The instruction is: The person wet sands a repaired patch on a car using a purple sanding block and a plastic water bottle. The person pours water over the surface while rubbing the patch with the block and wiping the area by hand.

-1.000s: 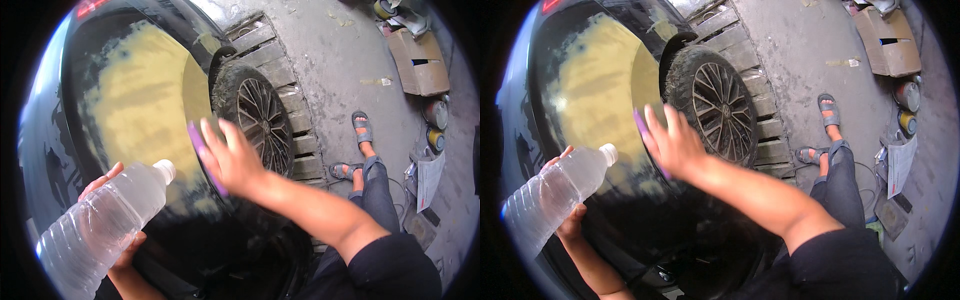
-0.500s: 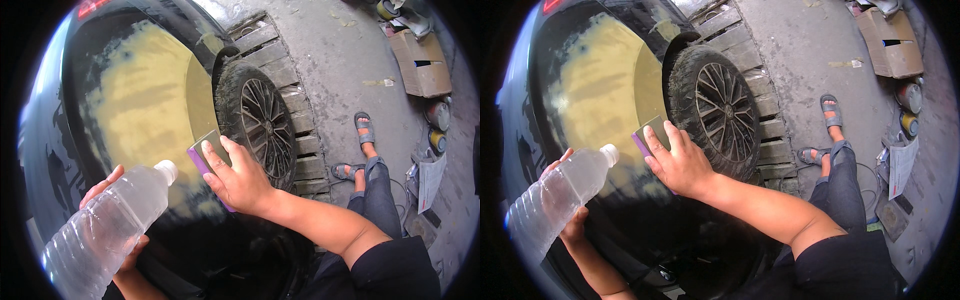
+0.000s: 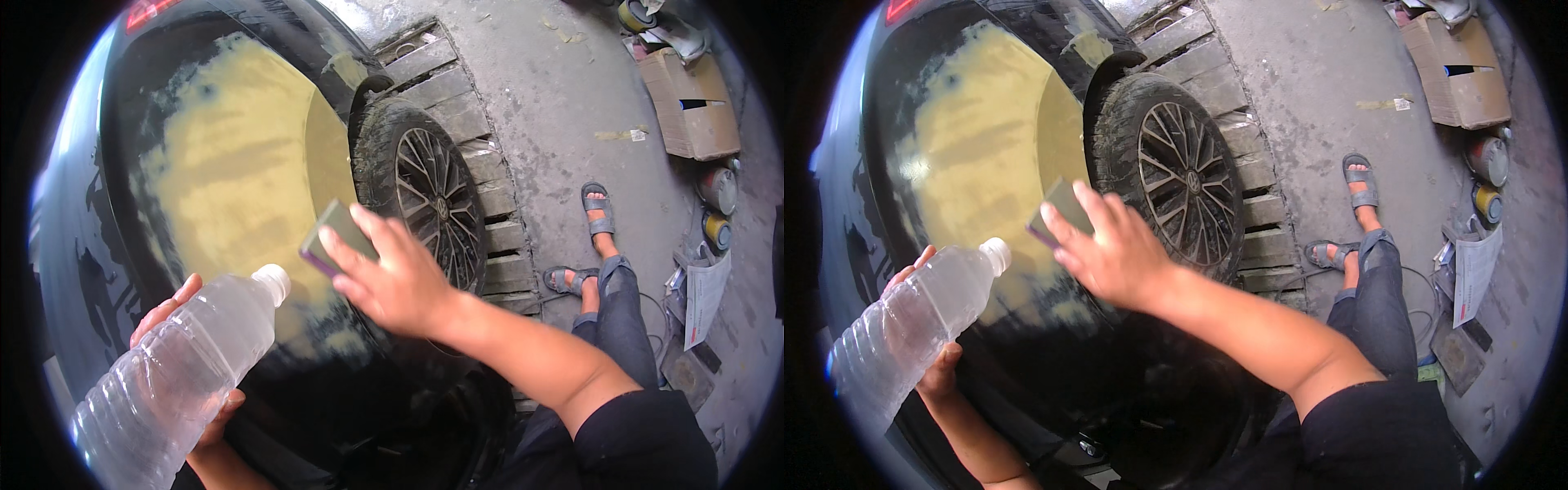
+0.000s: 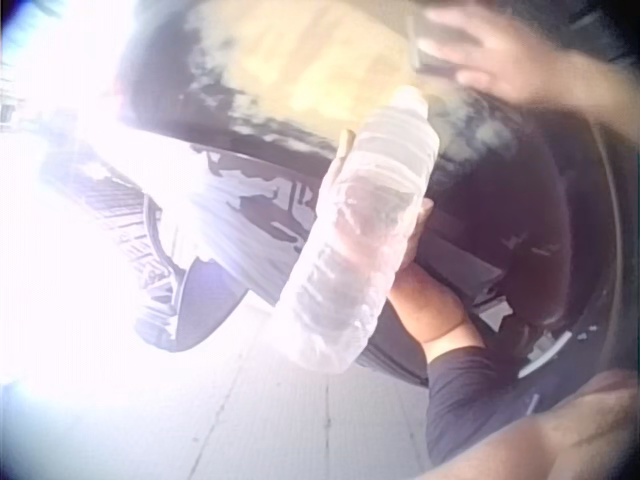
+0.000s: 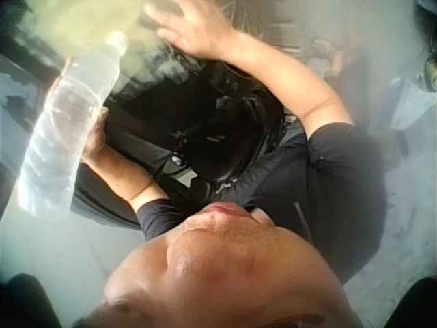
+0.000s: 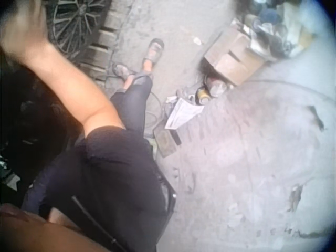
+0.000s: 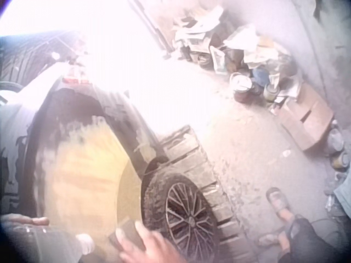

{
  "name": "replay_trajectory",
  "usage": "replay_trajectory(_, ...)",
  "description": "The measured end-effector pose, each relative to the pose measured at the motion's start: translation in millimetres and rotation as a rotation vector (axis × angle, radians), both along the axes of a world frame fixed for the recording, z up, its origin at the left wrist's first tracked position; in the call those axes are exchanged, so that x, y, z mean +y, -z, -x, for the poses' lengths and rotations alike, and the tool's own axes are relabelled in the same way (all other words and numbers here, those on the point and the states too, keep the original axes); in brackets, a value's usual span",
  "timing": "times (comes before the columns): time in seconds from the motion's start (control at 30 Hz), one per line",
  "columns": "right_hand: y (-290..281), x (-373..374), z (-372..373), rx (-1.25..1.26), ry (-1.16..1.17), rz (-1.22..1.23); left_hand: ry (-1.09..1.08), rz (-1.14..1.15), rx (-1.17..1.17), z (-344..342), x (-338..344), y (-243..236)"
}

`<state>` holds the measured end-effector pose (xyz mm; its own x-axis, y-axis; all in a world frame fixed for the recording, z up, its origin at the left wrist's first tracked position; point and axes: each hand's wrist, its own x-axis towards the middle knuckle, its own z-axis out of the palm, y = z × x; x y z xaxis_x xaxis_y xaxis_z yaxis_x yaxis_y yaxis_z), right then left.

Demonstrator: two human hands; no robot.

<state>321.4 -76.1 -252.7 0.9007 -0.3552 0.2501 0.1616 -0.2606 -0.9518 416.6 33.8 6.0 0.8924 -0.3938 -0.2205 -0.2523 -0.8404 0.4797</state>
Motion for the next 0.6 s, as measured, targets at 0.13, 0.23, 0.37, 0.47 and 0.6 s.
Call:
replay_trajectory(0.13,40.1,-37.2,-95.5,0.152,0.041,0.027,-0.004,0.036,-0.025,1.9,-5.9,4.3)
replay_trajectory(0.23,53.3,-50.3,-117.2,0.185,0.024,-0.12,-0.025,0.043,0.001,1.5,-5.0,3.4)
replay_trajectory(0.37,3.6,-1.0,-16.4,-0.013,-0.065,-0.069,0.001,-0.011,-0.017,-1.3,8.9,-6.1)
replay_trajectory(0.47,-8.9,-2.2,6.6,-0.042,-0.018,-0.104,-0.025,-0.029,0.029,-1.4,1.1,-6.9)
replay_trajectory(0.6,32.2,-28.3,-93.7,0.153,0.024,-0.132,-0.032,0.0,0.007,0.3,-2.8,-2.4)
